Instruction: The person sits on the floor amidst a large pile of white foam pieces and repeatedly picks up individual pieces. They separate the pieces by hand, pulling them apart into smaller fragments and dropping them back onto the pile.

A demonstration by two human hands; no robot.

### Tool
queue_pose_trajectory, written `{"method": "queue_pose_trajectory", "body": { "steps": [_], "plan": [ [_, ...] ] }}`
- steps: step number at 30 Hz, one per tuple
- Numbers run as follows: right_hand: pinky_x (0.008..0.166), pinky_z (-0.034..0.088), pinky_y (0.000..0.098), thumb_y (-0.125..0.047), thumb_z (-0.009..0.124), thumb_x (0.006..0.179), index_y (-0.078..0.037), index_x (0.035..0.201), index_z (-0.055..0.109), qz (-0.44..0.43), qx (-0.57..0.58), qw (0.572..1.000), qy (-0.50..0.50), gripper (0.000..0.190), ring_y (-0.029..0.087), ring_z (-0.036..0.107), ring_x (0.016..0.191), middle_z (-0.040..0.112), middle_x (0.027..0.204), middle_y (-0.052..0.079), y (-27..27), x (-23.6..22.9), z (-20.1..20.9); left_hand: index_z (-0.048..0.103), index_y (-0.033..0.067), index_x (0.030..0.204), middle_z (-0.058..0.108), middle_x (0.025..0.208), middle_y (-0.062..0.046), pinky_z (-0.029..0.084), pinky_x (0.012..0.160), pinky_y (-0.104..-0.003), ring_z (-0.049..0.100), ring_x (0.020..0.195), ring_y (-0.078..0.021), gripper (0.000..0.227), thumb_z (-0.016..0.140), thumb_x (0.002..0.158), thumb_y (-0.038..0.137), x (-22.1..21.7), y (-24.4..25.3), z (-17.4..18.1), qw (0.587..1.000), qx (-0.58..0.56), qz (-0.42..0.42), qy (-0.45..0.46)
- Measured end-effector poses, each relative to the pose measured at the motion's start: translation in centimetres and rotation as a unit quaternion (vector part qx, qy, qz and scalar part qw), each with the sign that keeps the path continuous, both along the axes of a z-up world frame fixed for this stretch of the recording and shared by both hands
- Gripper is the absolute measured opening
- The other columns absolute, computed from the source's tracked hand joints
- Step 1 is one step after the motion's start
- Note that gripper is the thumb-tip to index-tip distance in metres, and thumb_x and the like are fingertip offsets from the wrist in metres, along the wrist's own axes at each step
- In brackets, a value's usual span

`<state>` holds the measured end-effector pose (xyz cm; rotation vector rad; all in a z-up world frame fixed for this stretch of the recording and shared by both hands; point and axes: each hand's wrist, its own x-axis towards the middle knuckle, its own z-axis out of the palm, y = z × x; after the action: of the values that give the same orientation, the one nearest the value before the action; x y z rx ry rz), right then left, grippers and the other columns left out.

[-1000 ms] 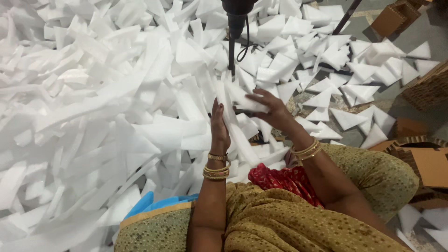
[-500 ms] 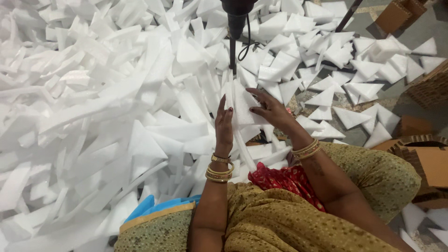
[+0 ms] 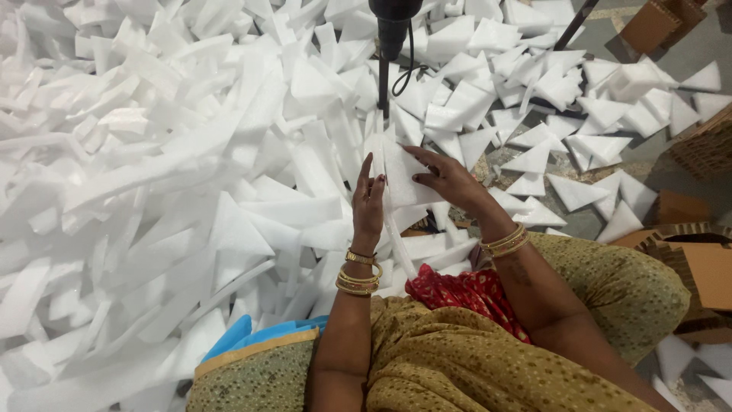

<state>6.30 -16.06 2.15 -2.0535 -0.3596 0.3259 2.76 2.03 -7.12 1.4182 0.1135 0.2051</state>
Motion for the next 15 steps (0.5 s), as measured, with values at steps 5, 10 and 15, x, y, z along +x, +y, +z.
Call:
{"method": "queue_pose_trajectory", "body": {
  "steps": [5,10,15],
  "plan": [
    [0.098,0.053,0.0358,-0.011,0.069,0.092,-0.024,0.149,0.052,-0.019,0.002,1.000,0.016,0.061,0.021,0.062,0.119,0.064,0.142,0.007,0.14,0.05,-0.01,0.042,0.0143,0.158,0.061,0.101,0.000,0.047,0.085,-0.022,0.051,0.089,-0.0063,0.058,0.056,0.103,0.017,0.02,-0.02,-0.17,1.000,-0.008,-0.003,-0.020],
    [0.099,0.053,0.0353,-0.011,0.070,0.092,-0.024,0.149,0.053,-0.012,0.006,1.000,0.010,0.061,0.021,0.062,0.120,0.064,0.142,0.008,0.24,0.11,-0.15,0.044,0.0144,0.159,0.040,0.081,0.005,0.038,0.066,-0.024,0.036,0.072,-0.0071,0.062,0.061,0.100,0.016,-0.09,0.21,-0.11,1.000,0.018,0.000,0.013],
    [0.103,0.052,0.0364,-0.010,0.070,0.090,-0.024,0.147,0.054,-0.008,0.011,1.000,0.006,0.061,0.022,0.061,0.125,0.062,0.144,0.007,0.24,0.11,0.00,0.043,0.0138,0.159,0.046,0.084,0.005,0.039,0.067,-0.023,0.039,0.074,-0.0065,0.063,0.062,0.099,0.018,-0.02,0.14,0.23,1.000,-0.001,-0.007,0.027]
  ]
}}
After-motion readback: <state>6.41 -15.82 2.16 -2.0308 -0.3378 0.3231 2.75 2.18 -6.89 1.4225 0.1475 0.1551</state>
